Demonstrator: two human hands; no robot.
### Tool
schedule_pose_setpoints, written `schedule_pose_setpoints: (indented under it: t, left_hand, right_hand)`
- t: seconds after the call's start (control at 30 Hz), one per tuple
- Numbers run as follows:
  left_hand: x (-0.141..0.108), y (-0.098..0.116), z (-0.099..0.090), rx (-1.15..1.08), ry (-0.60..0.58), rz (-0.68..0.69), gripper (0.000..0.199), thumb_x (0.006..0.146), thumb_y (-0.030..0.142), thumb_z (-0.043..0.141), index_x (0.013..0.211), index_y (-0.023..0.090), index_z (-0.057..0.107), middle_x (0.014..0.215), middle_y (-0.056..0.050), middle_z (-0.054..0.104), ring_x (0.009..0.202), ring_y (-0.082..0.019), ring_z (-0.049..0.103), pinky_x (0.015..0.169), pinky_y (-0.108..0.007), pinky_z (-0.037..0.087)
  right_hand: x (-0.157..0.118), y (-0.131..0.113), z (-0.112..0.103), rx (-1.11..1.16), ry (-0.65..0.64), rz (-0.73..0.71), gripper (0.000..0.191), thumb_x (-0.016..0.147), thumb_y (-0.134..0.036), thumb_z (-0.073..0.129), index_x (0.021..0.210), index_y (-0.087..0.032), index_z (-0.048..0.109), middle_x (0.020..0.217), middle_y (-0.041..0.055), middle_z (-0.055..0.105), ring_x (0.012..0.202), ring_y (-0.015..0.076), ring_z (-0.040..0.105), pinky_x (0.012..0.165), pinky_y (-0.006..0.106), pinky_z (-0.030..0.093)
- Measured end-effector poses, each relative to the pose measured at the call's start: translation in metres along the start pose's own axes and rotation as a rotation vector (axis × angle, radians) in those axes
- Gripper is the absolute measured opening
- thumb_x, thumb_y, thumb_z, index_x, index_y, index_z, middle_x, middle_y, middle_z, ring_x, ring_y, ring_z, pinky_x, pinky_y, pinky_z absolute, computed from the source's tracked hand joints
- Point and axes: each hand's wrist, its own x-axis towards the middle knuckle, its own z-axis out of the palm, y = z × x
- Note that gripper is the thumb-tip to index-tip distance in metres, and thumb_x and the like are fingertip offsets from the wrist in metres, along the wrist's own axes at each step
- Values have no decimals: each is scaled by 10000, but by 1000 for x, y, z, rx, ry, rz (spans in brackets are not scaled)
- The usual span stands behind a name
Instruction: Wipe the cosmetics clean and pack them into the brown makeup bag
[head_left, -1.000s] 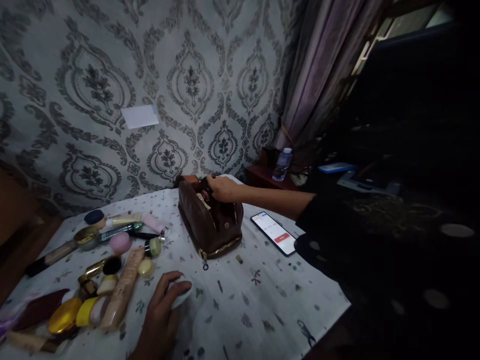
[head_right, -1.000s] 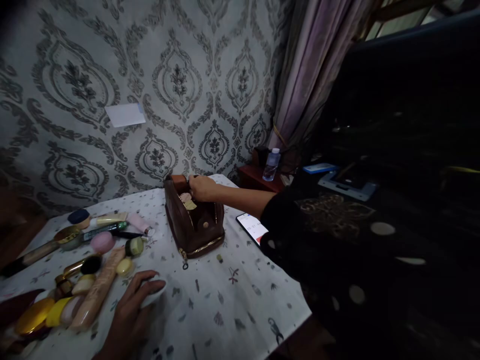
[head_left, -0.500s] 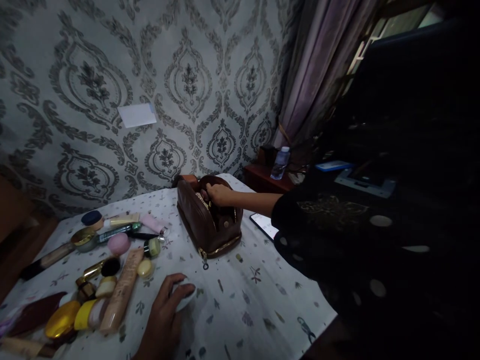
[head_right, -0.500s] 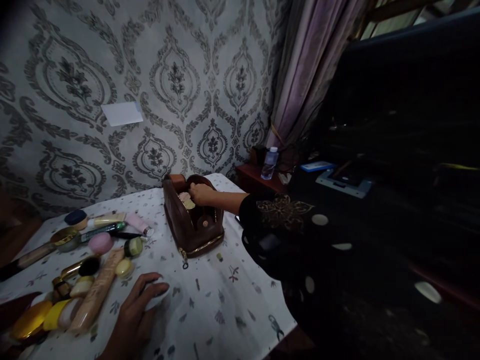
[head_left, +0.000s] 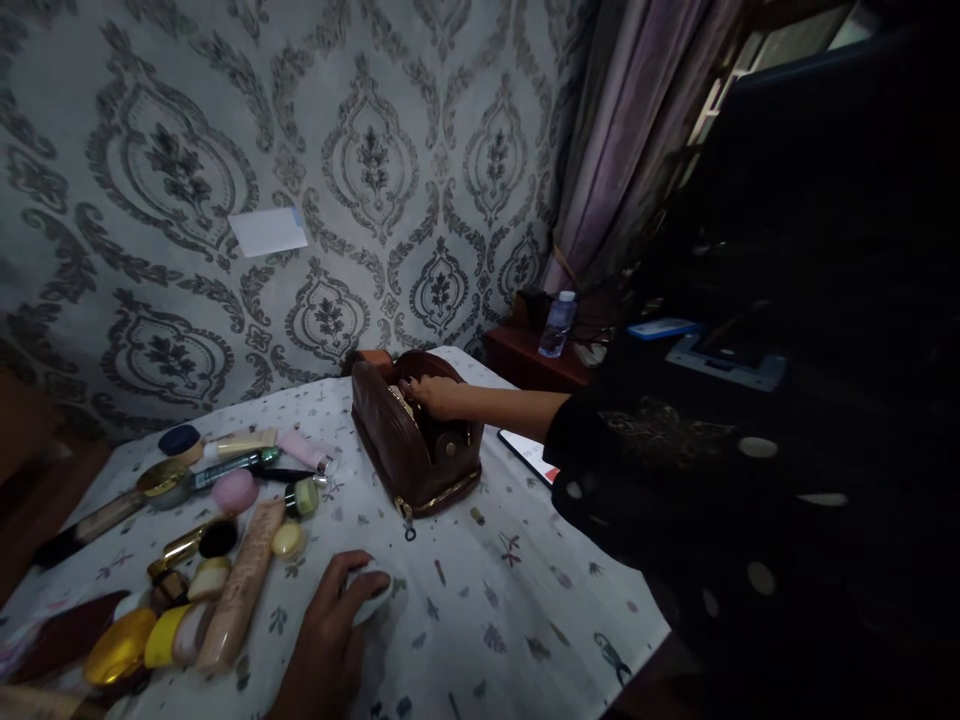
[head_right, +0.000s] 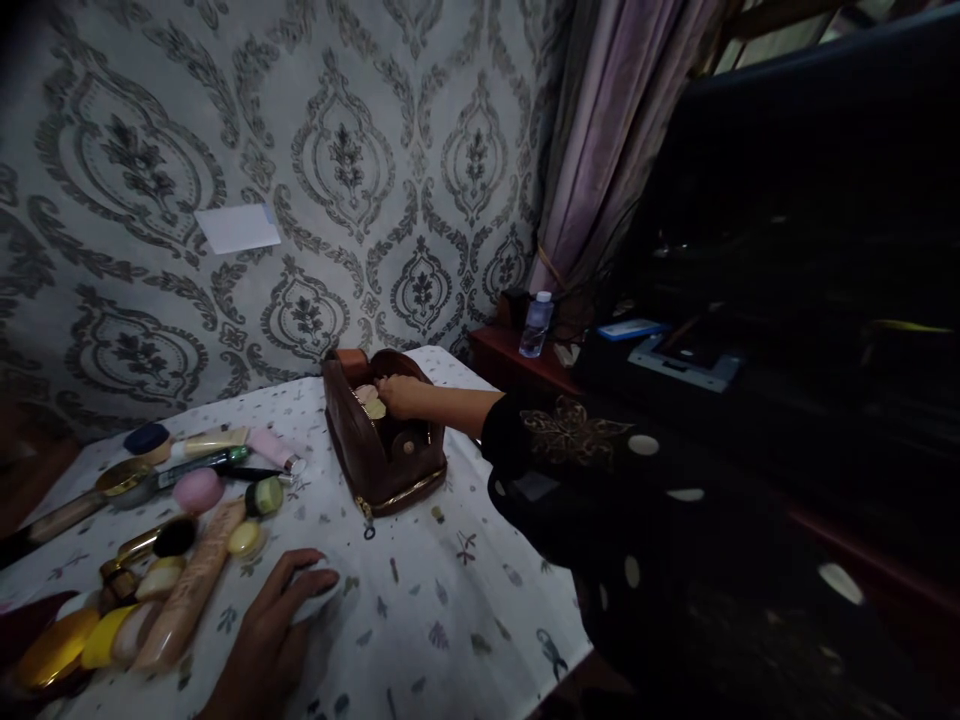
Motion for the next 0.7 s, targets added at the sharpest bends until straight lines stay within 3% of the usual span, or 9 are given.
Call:
schedule_pose_setpoints:
  t: [0.1,0.3,0.47,0.7]
  left_hand:
    - [1,-3,-2,27,-19,74,545,679,-24,418,1099,203,679,1195,-119,597,1092,-211,636,890,-323,564]
    - [3,-5,-5,54,-23,52,556,647,-31,415,1065,203,697,1195,-127,619,1102,-223,640,908,-340,565]
    - [3,-4,-4,59,-56,56,550,662,-30,416,1081,200,688,1200,-136,608,1114,-224,625,910,-344,566]
    - [3,1,0,10,42,21,515,670,-25,404,1031,197,699,1171,-131,616,1079,-221,633,916,-357,554]
  right_hand:
    - [1,2,-2,-9,-35,33,472,824,-110,633,1290,-100,559,1157,243,680,1096,310,677,888,354,533]
    - [-1,3,-2,4,-57,42,392,890,-121,547,1281,-101,567,1122,226,702,1083,289,685,882,346,532]
    - [-8,-1,-6,-1,-62,28,455,896,-101,548,1348,-80,506,1186,230,677,1153,280,652,939,326,503]
    - [-20,-7,-17,-18,-75,24,644,888,-45,504,1502,-113,323,1197,210,675,1144,282,657,894,339,523]
